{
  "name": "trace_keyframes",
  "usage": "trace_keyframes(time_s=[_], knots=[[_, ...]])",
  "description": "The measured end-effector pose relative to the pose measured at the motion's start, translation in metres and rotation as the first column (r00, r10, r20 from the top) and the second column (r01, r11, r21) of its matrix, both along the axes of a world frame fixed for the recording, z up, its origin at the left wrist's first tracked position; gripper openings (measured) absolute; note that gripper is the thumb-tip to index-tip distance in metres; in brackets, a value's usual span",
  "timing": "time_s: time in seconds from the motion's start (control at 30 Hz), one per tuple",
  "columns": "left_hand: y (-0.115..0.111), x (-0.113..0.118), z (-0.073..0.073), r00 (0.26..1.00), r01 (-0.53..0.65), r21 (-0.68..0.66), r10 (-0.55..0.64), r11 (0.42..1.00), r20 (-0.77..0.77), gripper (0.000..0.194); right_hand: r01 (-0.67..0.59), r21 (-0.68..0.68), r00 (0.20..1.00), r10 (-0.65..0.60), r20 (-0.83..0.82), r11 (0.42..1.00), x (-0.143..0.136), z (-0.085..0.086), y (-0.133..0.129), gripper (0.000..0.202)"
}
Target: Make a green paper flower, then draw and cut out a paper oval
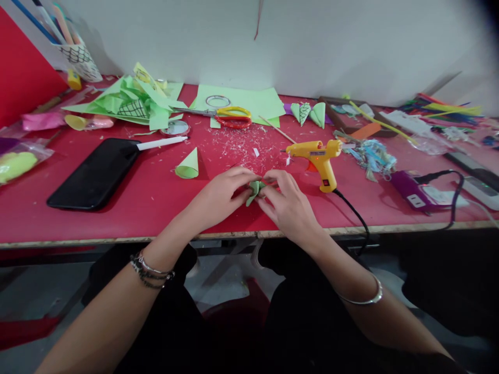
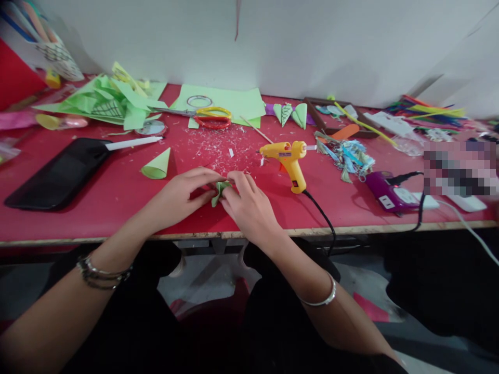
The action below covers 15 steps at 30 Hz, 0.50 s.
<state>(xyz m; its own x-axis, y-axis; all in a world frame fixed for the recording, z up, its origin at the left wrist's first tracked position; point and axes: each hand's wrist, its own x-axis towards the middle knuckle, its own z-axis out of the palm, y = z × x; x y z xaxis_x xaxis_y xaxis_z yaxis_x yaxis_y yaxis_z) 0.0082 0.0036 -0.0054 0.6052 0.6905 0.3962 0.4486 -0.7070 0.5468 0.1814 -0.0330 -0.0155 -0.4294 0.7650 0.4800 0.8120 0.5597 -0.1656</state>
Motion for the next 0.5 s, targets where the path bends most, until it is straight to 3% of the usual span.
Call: trace_keyframes(time_s=[0.27,0.5], knots=[[-0.0001,-0.0004,0.0013,1.0,-0.009,-0.022,0.008,1.0,-0.019,0.029,0.04,-0.022,0.998,-0.039,0.05,0.999,-0.0008,0.0019,0.0002,0.019],[-0.0025,-0.0082,0.0072,0.993,0.018,-0.082,-0.027,0.996,-0.112,0.044,-0.041,-0.131,0.999,0.044,0.017,0.991,0.0006,0.0011,0.005,0.015]])
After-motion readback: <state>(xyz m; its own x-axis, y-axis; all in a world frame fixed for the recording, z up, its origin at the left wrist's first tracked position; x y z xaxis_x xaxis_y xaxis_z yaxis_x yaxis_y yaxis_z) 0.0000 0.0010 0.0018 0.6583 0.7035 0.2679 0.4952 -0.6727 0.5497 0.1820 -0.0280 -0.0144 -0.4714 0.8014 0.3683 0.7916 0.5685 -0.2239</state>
